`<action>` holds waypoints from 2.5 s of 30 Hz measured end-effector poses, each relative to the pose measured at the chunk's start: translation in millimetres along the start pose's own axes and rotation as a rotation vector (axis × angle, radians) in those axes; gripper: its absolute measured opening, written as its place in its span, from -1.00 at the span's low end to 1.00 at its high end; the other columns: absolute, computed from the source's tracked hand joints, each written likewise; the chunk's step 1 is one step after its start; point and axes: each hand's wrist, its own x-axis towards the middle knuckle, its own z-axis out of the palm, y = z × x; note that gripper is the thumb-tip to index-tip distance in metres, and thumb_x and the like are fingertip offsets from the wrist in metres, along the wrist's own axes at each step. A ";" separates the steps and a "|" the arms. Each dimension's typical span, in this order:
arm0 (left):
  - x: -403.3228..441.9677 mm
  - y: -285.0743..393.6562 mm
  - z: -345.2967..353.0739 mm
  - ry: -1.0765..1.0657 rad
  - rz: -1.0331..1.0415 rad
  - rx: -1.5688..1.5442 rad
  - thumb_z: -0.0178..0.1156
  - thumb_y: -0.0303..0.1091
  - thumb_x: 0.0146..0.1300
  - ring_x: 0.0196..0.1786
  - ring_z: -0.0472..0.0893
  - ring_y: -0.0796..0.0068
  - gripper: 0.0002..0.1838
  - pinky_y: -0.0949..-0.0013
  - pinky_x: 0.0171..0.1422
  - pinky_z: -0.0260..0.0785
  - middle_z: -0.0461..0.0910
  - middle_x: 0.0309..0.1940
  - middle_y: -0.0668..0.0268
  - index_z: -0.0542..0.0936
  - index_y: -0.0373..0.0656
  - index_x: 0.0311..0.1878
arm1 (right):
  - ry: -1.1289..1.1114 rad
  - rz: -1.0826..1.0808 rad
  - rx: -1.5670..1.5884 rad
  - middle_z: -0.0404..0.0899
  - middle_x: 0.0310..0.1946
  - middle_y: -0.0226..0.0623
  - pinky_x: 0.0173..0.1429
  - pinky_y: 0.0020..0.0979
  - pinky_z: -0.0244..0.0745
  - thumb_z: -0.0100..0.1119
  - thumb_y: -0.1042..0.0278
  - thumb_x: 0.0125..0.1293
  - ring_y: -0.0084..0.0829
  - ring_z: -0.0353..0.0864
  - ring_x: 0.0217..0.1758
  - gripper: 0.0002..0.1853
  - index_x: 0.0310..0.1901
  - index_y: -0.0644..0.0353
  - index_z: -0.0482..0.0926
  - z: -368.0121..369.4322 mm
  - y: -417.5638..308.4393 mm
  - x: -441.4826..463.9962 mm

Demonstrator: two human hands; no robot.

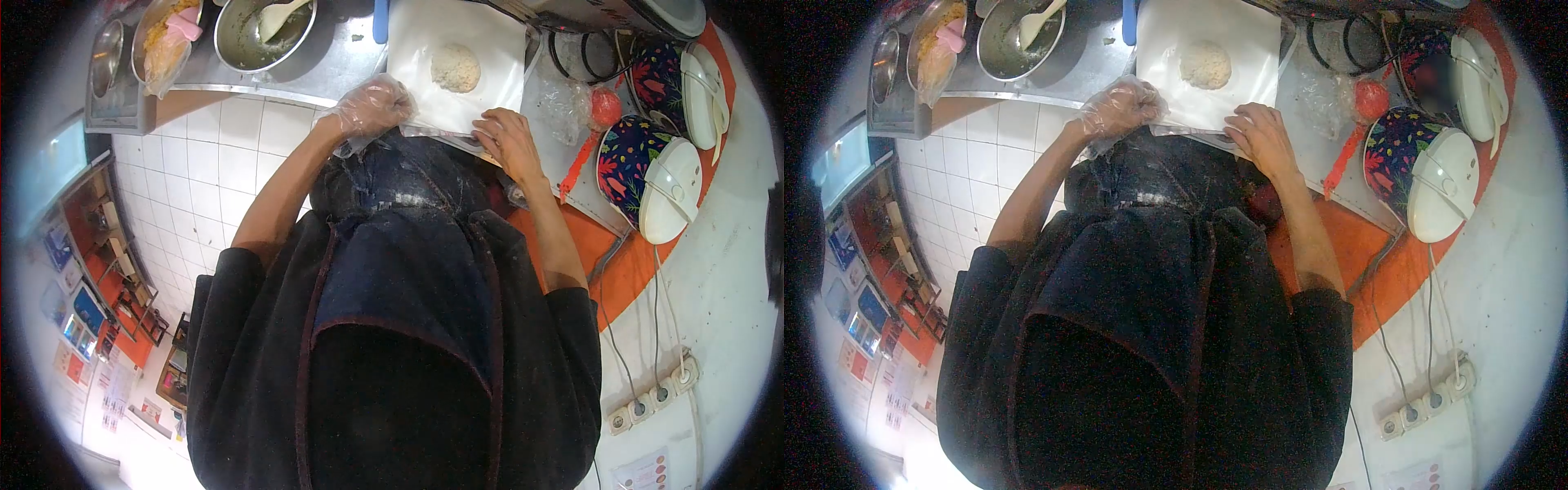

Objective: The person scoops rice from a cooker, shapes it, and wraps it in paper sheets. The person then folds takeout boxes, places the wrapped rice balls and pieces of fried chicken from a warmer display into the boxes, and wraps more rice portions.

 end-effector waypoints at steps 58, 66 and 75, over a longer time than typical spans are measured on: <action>9.0 82.9 6.0 -0.237 0.161 -1.454 0.14 0.00 0.53 0.44 0.47 0.20 -0.34 0.17 0.51 0.35 0.45 0.43 0.08 0.35 -0.27 0.50 | 0.629 0.726 0.047 0.77 -0.20 0.02 -0.02 -0.27 0.58 0.29 0.22 0.41 -0.19 0.78 -0.16 -0.71 -0.07 0.31 0.73 -109.5 56.2 -30.3; 1.2 58.2 31.7 0.276 0.375 0.072 0.35 -0.23 0.32 0.22 0.59 0.16 -0.67 0.17 0.27 0.51 0.62 0.13 0.24 0.69 -0.15 0.09 | 0.620 0.337 -0.255 0.46 0.32 0.13 0.47 -0.05 0.30 0.12 0.31 0.45 0.16 0.44 0.35 -0.51 0.35 0.33 0.44 -137.8 37.1 -17.1; 9.4 31.6 33.1 0.093 0.263 0.148 0.28 -0.33 0.32 0.17 0.60 0.19 -0.84 0.15 0.21 0.54 0.65 0.04 0.25 0.70 -0.18 -0.12 | 0.082 0.048 0.028 0.66 0.03 -0.24 0.26 -0.16 0.47 0.37 0.35 0.27 -0.15 0.60 0.17 -0.66 0.10 0.07 0.68 6.3 -20.9 -2.1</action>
